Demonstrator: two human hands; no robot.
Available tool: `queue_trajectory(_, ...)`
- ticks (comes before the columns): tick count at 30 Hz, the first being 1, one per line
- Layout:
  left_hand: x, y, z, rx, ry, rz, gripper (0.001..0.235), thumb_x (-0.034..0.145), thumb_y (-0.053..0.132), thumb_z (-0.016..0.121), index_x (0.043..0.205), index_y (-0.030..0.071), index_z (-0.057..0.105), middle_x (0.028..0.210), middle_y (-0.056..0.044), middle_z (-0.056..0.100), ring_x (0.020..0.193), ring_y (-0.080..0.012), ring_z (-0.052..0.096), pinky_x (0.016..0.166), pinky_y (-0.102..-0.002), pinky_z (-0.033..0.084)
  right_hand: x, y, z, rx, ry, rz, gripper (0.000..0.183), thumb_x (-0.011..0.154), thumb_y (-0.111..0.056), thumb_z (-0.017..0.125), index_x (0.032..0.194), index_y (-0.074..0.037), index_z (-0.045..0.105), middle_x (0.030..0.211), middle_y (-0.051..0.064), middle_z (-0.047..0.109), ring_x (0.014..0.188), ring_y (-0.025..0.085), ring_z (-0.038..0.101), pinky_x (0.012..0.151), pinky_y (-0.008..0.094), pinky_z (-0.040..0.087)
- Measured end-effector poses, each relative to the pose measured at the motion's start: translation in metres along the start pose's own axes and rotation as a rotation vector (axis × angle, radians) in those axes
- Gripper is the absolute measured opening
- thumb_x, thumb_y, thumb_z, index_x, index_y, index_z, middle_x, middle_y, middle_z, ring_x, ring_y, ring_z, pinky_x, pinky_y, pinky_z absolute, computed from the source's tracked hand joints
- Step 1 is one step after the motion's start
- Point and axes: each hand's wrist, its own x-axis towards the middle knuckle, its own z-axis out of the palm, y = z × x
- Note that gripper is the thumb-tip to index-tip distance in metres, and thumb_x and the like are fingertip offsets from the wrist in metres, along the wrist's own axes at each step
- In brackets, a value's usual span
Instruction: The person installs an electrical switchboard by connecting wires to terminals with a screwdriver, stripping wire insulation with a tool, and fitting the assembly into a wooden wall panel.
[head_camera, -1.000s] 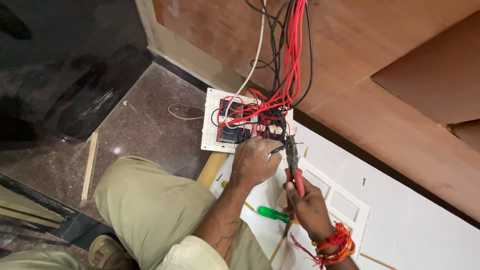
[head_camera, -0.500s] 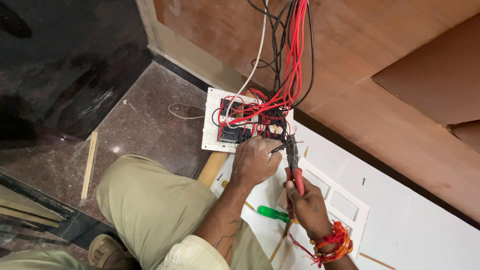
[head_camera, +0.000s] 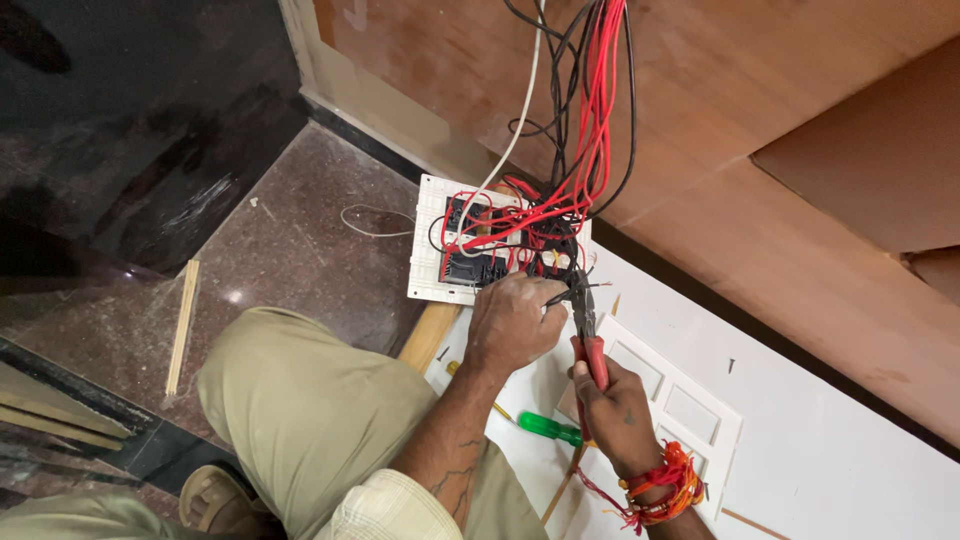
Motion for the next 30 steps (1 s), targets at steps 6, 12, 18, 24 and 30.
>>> queue_trajectory(6,0.0,0.0,0.001,0.008,-0.012,-0.021,0.019,0.081,0.018,0.064,0.092,0.007,0.075,0.084,-0.015,0.073,0.082,-0.0362,0.068,0.078,-0.048,0.054,0.006,0.009,0.001,-0.023,-0.002,-0.008,0.032,0.1,-0.026,0.059,0.104,0.004,0.072,0.065,0.005,0.055,0.057,0.013,0.048,0.053,0.032,0.042)
queue_trajectory(12,-0.001,-0.002,0.003,-0.005,-0.005,0.023,0.019,0.082,0.017,0.062,0.093,0.007,0.075,0.086,-0.013,0.074,0.082,-0.0353,0.068,0.08,-0.048,0.054,0.003,-0.004,0.005,0.067,-0.057,0.152,0.04,0.098,-0.031,0.056,0.126,-0.004,0.063,0.09,0.005,0.069,0.072,0.015,0.061,0.067,0.032,0.052)
queue_trajectory(18,-0.001,-0.002,0.003,-0.008,-0.009,0.002,0.02,0.081,0.017,0.063,0.093,0.007,0.075,0.087,-0.014,0.075,0.082,-0.0353,0.068,0.081,-0.048,0.055,-0.004,-0.011,0.005,0.077,-0.059,0.106,0.029,0.098,-0.024,0.064,0.095,0.004,0.06,0.062,0.008,0.052,0.046,0.018,0.046,0.043,0.036,0.037)
queue_trajectory(24,0.001,-0.001,0.001,-0.015,0.013,0.003,0.02,0.082,0.017,0.063,0.094,0.006,0.075,0.088,-0.014,0.074,0.084,-0.0359,0.068,0.08,-0.048,0.055,-0.001,-0.004,0.003,0.127,-0.029,0.117,0.024,0.095,-0.02,0.067,0.091,0.003,0.061,0.06,0.006,0.054,0.044,0.017,0.047,0.041,0.035,0.039)
queue_trajectory(30,-0.001,-0.001,0.002,-0.054,0.025,0.013,0.018,0.085,0.015,0.063,0.094,0.005,0.073,0.09,-0.015,0.075,0.086,-0.037,0.068,0.082,-0.048,0.054,0.004,-0.005,-0.001,0.406,0.002,0.185,0.037,0.1,-0.023,0.056,0.12,0.006,0.067,0.089,0.014,0.073,0.069,0.022,0.066,0.067,0.037,0.059)
